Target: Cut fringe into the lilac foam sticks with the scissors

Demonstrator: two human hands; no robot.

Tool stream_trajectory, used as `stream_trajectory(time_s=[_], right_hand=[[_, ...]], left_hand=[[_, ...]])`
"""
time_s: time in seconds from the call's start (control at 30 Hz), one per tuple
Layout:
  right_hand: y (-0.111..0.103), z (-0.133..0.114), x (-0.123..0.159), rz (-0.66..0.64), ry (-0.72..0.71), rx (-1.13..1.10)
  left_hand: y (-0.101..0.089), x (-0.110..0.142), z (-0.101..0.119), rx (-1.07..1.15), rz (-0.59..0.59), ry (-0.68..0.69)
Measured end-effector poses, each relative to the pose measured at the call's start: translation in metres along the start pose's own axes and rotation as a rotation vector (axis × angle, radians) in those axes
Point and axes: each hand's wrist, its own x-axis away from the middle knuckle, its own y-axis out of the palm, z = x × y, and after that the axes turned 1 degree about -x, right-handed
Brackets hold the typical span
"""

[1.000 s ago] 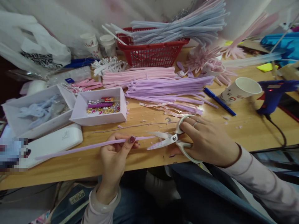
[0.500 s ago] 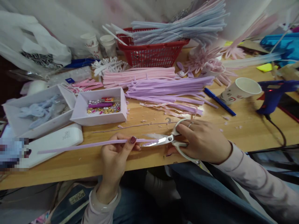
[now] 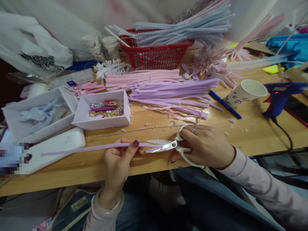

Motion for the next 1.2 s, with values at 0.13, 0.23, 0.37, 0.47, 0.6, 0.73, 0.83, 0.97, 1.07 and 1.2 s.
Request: stream_trajectory(time_s=[0.13, 0.23, 0.37, 0.47, 0.6, 0.73, 0.83, 0.97, 1.07, 1.2], right_hand=[[-0.0004, -0.0012, 0.0000, 0.000, -0.004, -0.002], [-0.0016, -0.0019, 0.0011, 0.004, 0.015, 0.001], [-0.0044, -0.0027, 0.0024, 0.018, 0.011, 0.011], [-0.0059, -0.0022, 0.0025, 0.024, -0.005, 0.051], [-0.0059, -0.0005, 0.0038, 0.027, -0.025, 0.089], [-0.0045, 0.0007, 0.0052, 0.025, -0.024, 0.061], [-0.0035, 0.0010, 0.0045, 0.013, -0.021, 0.019], [-0.0035, 0.0018, 0.0035, 0.026, -0.012, -0.007], [-0.0043, 0.0029, 0.0043, 0.006, -0.004, -0.024], [-0.0051, 0.0043, 0.0065, -0.005, -0.004, -0.028]], left_hand=[[-0.0001, -0.0006, 0.0003, 0.036, 0.019, -0.012], [0.0003, -0.0013, 0.0008, 0.049, 0.020, -0.020], [0.0002, -0.0019, -0.0001, 0.095, 0.019, -0.032], [0.0001, -0.0020, -0.0009, 0.117, 0.021, -0.037], [0.0004, -0.0015, -0.0007, 0.119, 0.015, -0.031], [0.0012, -0.0017, -0.0009, 0.127, 0.025, -0.023], [0.0015, -0.0024, -0.0016, 0.155, 0.034, -0.026], [0.0014, -0.0034, -0.0015, 0.231, 0.080, -0.028], [0.0020, -0.0043, -0.0012, 0.237, 0.095, -0.014], [0.0032, -0.0053, -0.0012, 0.241, 0.115, -0.012]])
